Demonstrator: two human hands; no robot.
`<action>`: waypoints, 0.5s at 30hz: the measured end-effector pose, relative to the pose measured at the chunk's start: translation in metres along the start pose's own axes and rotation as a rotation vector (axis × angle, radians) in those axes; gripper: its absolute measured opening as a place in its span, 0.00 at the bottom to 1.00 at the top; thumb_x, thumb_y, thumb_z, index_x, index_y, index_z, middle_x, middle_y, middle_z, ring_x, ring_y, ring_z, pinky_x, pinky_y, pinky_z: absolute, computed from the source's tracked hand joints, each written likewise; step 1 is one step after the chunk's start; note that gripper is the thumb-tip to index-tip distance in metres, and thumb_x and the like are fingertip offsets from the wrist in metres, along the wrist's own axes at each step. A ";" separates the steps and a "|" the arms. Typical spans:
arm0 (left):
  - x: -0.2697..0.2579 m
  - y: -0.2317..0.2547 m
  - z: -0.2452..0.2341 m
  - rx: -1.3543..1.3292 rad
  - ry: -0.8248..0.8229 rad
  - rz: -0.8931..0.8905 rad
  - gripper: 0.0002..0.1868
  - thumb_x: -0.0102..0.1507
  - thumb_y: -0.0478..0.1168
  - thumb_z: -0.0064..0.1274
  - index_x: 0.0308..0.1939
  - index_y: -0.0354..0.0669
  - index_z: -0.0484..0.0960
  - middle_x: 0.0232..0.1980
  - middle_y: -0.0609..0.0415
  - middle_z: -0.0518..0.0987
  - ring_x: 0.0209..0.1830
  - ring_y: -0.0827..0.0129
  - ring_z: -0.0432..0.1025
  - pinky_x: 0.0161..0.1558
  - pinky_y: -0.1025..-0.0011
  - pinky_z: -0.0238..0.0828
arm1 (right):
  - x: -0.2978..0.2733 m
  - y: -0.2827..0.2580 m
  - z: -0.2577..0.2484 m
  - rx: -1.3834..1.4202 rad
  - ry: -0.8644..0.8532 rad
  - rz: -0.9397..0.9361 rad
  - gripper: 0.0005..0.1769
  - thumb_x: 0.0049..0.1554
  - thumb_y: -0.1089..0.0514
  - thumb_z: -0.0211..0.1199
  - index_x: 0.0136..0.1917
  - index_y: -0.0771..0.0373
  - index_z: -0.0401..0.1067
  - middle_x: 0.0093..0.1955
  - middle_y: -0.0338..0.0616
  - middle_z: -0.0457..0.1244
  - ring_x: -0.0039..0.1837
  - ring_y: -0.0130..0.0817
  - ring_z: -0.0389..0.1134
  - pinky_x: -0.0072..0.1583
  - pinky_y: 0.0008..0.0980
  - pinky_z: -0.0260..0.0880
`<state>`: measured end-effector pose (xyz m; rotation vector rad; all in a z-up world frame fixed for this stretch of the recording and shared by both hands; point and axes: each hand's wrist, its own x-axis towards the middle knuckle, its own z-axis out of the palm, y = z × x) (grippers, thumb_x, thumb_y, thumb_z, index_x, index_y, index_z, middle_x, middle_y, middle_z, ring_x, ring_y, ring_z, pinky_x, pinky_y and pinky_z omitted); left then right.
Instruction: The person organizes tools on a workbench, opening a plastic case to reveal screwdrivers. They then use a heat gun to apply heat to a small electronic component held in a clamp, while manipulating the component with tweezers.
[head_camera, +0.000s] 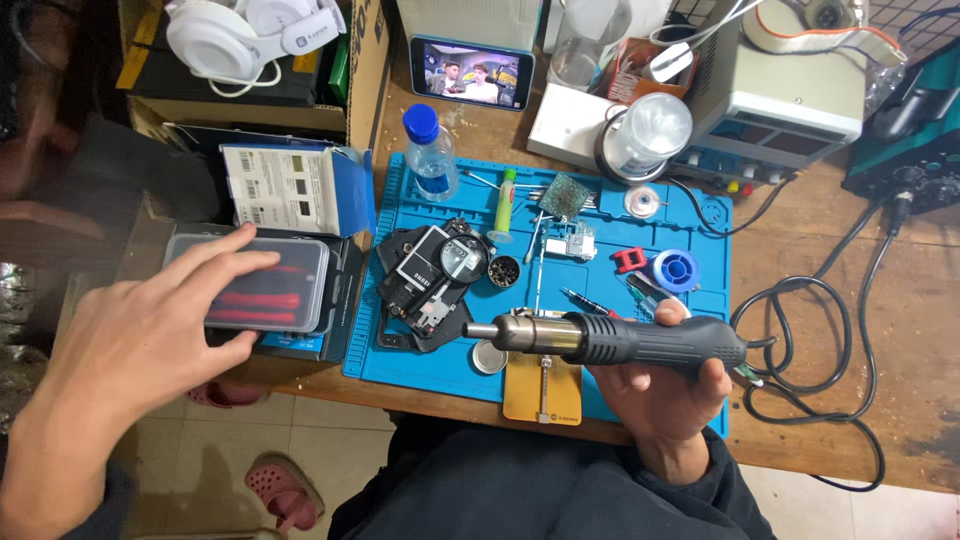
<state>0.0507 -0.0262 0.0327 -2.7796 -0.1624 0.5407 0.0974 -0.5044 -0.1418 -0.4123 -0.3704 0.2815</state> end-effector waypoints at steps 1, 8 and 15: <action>-0.001 0.001 -0.006 0.000 0.001 -0.002 0.45 0.60 0.62 0.62 0.82 0.89 0.66 0.97 0.89 0.57 0.32 0.70 0.94 0.25 0.65 0.91 | -0.004 0.000 -0.005 0.000 -0.003 0.001 0.27 0.74 0.35 0.69 0.74 0.53 0.69 0.39 0.42 0.67 0.42 0.44 0.67 0.55 0.45 0.68; 0.023 -0.011 -0.022 -0.120 0.091 0.010 0.47 0.57 0.85 0.54 0.80 0.91 0.74 0.80 0.86 0.76 0.44 0.72 0.82 0.39 0.62 0.88 | -0.004 0.000 -0.007 0.014 0.002 0.014 0.29 0.75 0.35 0.67 0.78 0.53 0.68 0.42 0.44 0.69 0.50 0.51 0.70 0.62 0.55 0.68; 0.103 -0.010 -0.025 0.197 0.518 0.185 0.46 0.65 0.81 0.58 0.84 0.74 0.79 0.71 0.69 0.83 0.31 0.58 0.90 0.27 0.60 0.91 | 0.002 -0.001 0.004 0.003 0.012 0.007 0.27 0.74 0.37 0.69 0.74 0.55 0.69 0.40 0.43 0.67 0.47 0.46 0.67 0.54 0.44 0.66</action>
